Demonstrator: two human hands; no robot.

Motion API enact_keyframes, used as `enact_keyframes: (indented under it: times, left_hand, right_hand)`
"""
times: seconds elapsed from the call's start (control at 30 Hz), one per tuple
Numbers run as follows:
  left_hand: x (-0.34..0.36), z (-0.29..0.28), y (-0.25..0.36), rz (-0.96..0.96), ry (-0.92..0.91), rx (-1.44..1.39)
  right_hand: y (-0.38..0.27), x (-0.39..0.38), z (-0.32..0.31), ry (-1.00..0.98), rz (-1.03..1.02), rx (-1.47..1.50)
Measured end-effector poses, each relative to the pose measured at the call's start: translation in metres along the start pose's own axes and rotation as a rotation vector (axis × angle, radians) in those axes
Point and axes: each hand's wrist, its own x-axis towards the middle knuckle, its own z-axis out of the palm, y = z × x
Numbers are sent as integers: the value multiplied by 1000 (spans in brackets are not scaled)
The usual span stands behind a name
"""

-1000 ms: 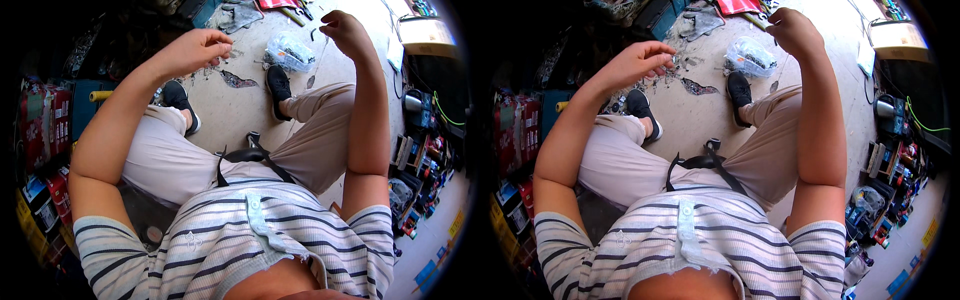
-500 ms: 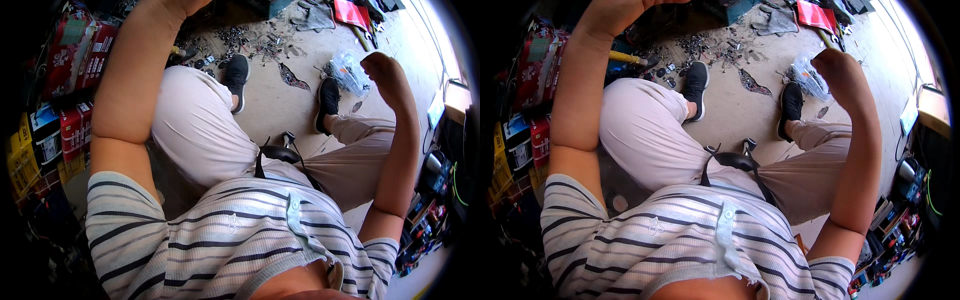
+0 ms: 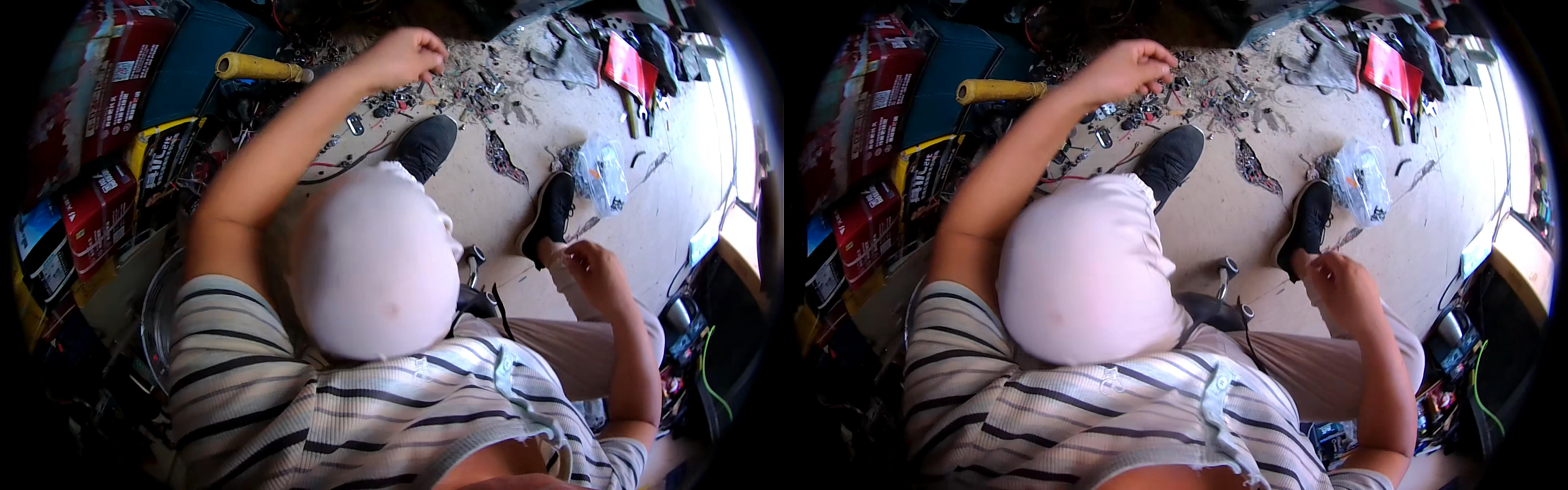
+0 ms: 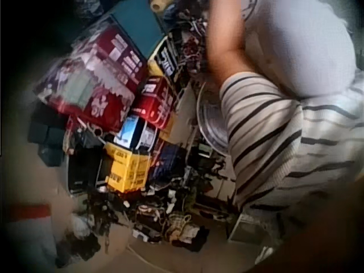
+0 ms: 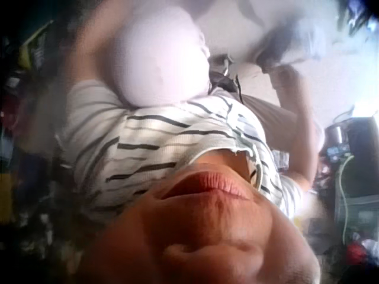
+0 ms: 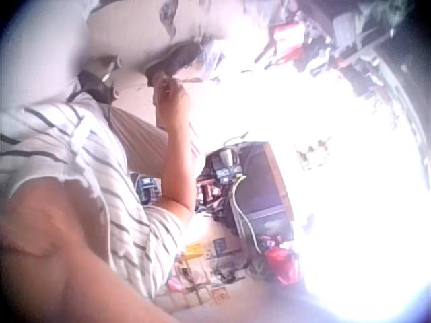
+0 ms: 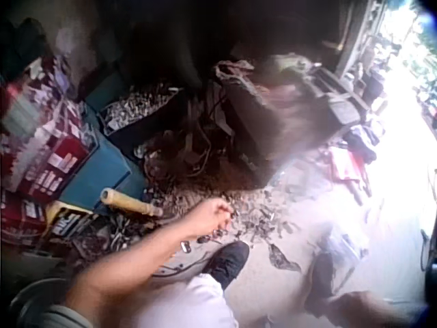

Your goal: The person manipulates small metal components and screws by hand while sitting in a workshop, picking items up from the floor and holding them for assembly.

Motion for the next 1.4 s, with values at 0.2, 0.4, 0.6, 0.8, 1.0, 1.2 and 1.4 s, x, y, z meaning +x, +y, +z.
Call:
enact_keyframes:
  times: [0.2, 0.4, 0.6, 0.8, 1.0, 1.2, 1.4]
  left_hand:
    - [21, 36, -177, -150, 249, 254]
    - [13, 48, -209, -109, 381, 183]
    - [7, 33, -201, -162, 699, -156]
    - [-8, 53, -230, -144, 759, 44]
    - [4, 62, -214, 47, 745, 283]
    - [19, 60, -205, 56, 642, 503]
    - [16, 56, -203, 28, 548, 633]
  right_hand:
    - [1, 30, 21, -138, 76, 76]
    - [-29, 104, 67, -211, -257, -51]
    - [-104, 205, 139, 60, -380, 495]
    - [-149, 243, 168, -267, 327, 1413]
    - [-138, 254, 171, -277, 314, 1528]
    - [-136, 253, 174, -280, 281, 1548]
    - [-133, 253, 175, -278, 293, 1572]
